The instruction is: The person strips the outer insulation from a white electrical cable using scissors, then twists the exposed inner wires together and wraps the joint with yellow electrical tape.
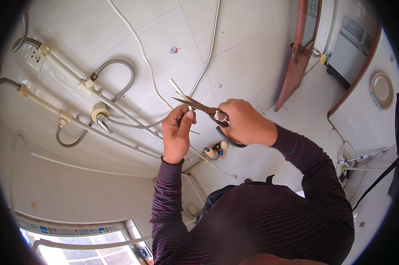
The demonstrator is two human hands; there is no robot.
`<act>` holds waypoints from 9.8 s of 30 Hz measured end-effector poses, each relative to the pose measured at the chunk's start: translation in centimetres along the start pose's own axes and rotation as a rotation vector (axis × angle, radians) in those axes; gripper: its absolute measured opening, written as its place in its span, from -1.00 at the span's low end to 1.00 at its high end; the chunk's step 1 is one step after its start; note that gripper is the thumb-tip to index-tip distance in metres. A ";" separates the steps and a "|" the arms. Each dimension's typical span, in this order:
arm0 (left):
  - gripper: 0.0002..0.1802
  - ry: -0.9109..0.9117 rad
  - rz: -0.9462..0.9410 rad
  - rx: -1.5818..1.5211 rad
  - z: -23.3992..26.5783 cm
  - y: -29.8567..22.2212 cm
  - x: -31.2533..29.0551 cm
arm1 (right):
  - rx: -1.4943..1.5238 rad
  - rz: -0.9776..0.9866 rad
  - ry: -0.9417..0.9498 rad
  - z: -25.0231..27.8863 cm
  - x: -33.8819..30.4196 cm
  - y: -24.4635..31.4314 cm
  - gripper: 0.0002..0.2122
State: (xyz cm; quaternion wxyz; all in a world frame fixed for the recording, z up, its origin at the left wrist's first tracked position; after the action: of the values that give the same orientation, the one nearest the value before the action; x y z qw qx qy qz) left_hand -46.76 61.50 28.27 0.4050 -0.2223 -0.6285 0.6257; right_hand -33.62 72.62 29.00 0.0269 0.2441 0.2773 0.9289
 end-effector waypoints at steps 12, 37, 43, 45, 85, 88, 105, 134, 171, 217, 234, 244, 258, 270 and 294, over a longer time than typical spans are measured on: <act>-0.79 -0.002 0.080 -0.094 0.1 0.3 -0.6 | 0.379 -0.211 0.371 -1.2 -1.0 -1.7 -0.85; -0.84 -0.150 0.049 -0.302 -2.0 2.1 -1.7 | -0.177 -0.101 -0.098 -1.5 -1.7 0.8 -0.61; -0.87 -0.114 0.031 -0.211 -1.6 1.8 -1.3 | -0.078 -0.088 -0.125 -0.9 -2.1 0.2 -0.71; -0.89 -0.056 0.043 -0.208 -1.6 1.7 -1.0 | -0.053 -0.060 -0.125 -0.7 -2.2 0.1 -0.74; -0.83 0.058 0.101 -0.237 -1.8 2.3 -1.5 | -0.177 -0.047 -0.027 -1.4 -2.3 1.0 -0.63; -0.84 0.048 0.089 -0.253 -2.1 2.3 -1.6 | -0.174 -0.029 -0.059 -1.4 -2.0 1.2 -0.60; -0.77 -0.078 0.031 -0.226 -2.8 2.8 -2.0 | -0.153 -0.043 -0.021 -2.4 -2.6 0.7 -0.66; -0.78 -0.038 0.020 -0.205 -2.8 3.2 -2.5 | -0.225 0.036 -0.125 -1.4 -3.0 1.3 -0.61; -0.83 -0.073 -0.003 -0.106 -3.1 2.9 -2.8 | -0.218 0.059 -0.089 -1.6 -3.2 1.2 -0.57; -0.77 -0.112 -0.013 -0.162 -3.7 2.6 -1.4 | -0.183 -0.039 -0.082 -1.9 -2.8 -0.1 -0.60; -0.79 -0.117 0.024 -0.141 -4.1 2.3 -1.4 | -0.147 -0.061 -0.023 -1.9 -3.2 -0.5 -0.61; -0.79 -0.165 -0.010 -0.128 -3.7 2.4 -1.6 | -0.123 -0.064 -0.028 -2.3 -3.1 -0.6 -0.63; -0.77 -0.159 0.077 -0.240 -3.4 2.2 -1.8 | 0.244 -0.045 0.039 -3.3 -3.1 -1.7 -0.78; -0.79 -0.111 0.096 -0.268 -3.6 1.8 -2.2 | 0.782 -0.191 0.288 -5.6 -3.8 -2.8 -0.81; -0.87 -0.091 0.116 -0.208 -3.9 0.7 -2.5 | -0.057 -0.044 -0.099 -1.3 -4.0 0.3 -0.71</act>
State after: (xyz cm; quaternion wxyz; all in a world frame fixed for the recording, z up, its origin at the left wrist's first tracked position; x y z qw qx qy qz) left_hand -42.44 61.96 26.60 0.3139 -0.2705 -0.6939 0.5889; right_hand -30.68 70.99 26.41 0.0679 0.2828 0.2546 0.9223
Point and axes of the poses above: each hand's wrist, its own x-axis towards the middle knuckle, its own z-axis out of the back of the hand, y = z × x, the point moved 9 cm from there along x, towards the middle knuckle, and after that the axes turned 10 degrees about z, right-handed, at the moved point
